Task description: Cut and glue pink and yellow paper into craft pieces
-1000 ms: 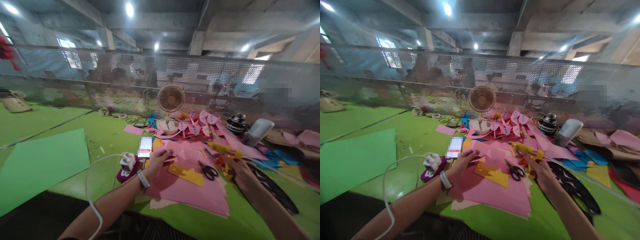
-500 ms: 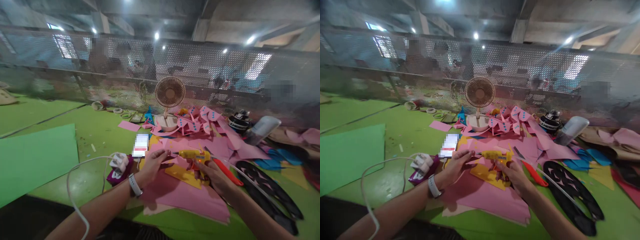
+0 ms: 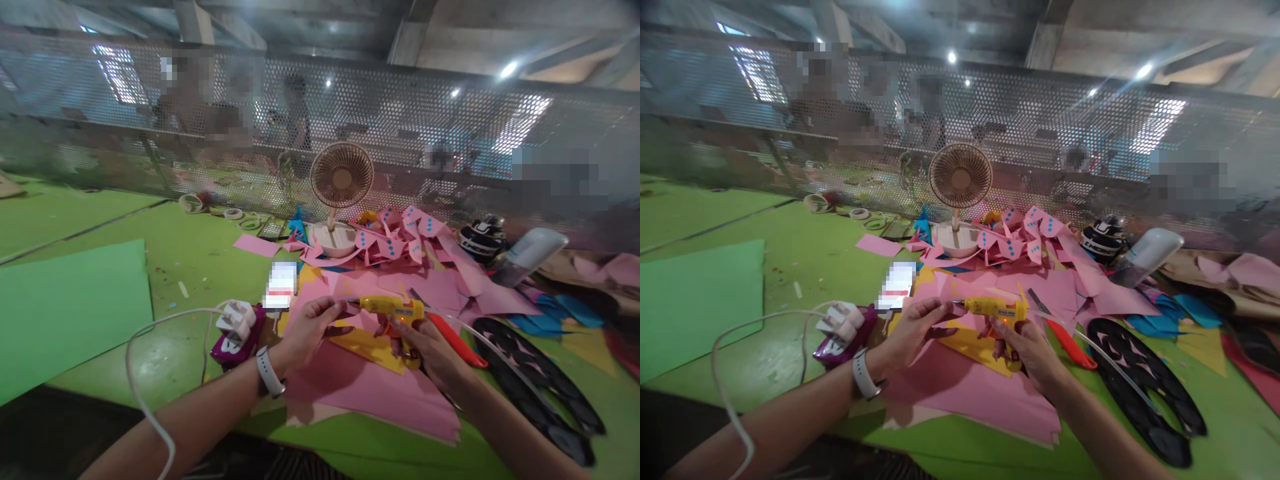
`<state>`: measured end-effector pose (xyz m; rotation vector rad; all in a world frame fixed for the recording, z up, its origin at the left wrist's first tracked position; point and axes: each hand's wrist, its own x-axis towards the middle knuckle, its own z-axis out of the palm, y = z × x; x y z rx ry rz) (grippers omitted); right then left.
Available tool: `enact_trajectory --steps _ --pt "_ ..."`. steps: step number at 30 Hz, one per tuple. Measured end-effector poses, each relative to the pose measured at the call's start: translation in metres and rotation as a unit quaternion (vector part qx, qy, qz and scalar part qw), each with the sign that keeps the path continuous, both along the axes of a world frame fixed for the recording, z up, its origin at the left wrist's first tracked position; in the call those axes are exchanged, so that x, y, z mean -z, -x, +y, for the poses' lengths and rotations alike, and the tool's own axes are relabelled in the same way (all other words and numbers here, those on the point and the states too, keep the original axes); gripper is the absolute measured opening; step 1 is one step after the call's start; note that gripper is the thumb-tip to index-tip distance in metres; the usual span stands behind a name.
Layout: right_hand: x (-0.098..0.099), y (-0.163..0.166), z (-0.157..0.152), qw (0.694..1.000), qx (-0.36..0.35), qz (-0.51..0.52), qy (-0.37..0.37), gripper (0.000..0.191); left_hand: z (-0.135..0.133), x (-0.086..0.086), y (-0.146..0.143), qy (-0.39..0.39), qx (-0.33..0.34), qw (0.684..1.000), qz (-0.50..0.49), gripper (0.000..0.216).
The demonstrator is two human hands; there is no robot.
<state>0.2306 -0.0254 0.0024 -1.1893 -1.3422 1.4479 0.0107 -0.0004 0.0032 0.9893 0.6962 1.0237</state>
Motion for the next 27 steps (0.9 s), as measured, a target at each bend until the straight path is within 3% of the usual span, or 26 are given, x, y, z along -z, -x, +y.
enact_trajectory --steps 17,27 --pt "0.0023 -0.0025 -0.0008 0.999 0.016 -0.040 -0.022 0.039 -0.0019 -0.0045 -0.0009 -0.019 -0.009 1.000 0.016 0.021" --pt "-0.0026 -0.0035 -0.0055 0.969 0.059 -0.220 -0.096 0.039 -0.0013 -0.0034 -0.0026 -0.021 -0.028 0.998 0.045 0.023"
